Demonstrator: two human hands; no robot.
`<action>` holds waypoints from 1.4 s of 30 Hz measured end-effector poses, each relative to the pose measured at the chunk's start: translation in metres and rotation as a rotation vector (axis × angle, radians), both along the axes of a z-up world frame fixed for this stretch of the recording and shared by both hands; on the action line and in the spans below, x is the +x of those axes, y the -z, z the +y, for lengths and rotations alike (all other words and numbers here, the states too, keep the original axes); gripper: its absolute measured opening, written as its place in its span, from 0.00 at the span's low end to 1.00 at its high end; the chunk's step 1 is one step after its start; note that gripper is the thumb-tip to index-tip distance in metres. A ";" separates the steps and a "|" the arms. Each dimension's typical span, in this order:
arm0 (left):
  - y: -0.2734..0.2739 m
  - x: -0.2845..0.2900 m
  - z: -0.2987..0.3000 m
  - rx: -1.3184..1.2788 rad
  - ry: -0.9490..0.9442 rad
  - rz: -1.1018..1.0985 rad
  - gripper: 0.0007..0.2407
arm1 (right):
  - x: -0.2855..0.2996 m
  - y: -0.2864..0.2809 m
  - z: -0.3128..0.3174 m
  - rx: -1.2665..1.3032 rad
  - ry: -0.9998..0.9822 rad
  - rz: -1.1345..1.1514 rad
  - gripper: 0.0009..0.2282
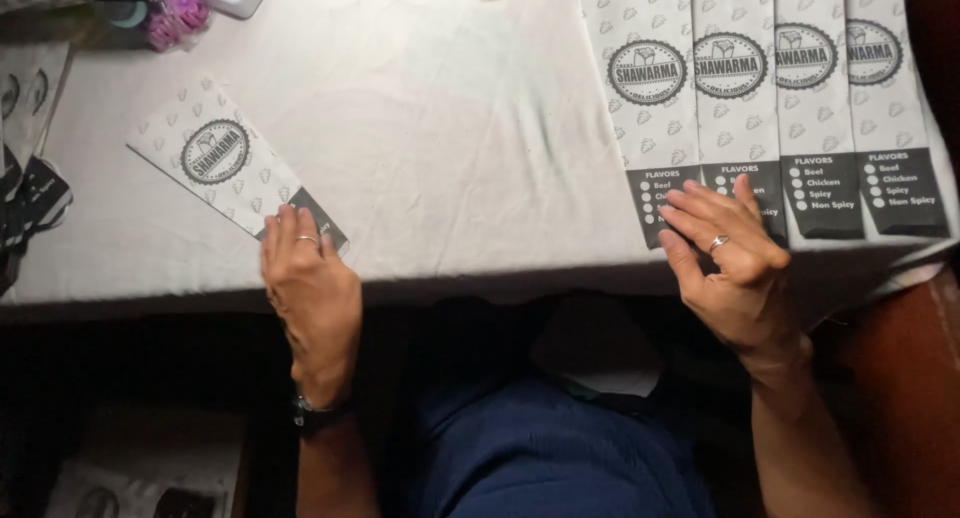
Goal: The person applies glue to the edges of paper shawarma packaging using a squeeze bottle and then presses the glued sections together by hand to secure them.
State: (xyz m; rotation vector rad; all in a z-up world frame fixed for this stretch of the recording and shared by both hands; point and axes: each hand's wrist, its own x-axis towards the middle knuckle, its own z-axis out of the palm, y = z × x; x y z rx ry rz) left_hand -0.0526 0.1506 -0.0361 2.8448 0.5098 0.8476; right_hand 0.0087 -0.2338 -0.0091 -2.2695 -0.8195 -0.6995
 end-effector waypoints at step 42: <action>-0.010 0.036 -0.163 -0.539 0.990 -0.301 0.02 | 0.005 -0.009 0.033 0.069 -0.255 -0.074 0.02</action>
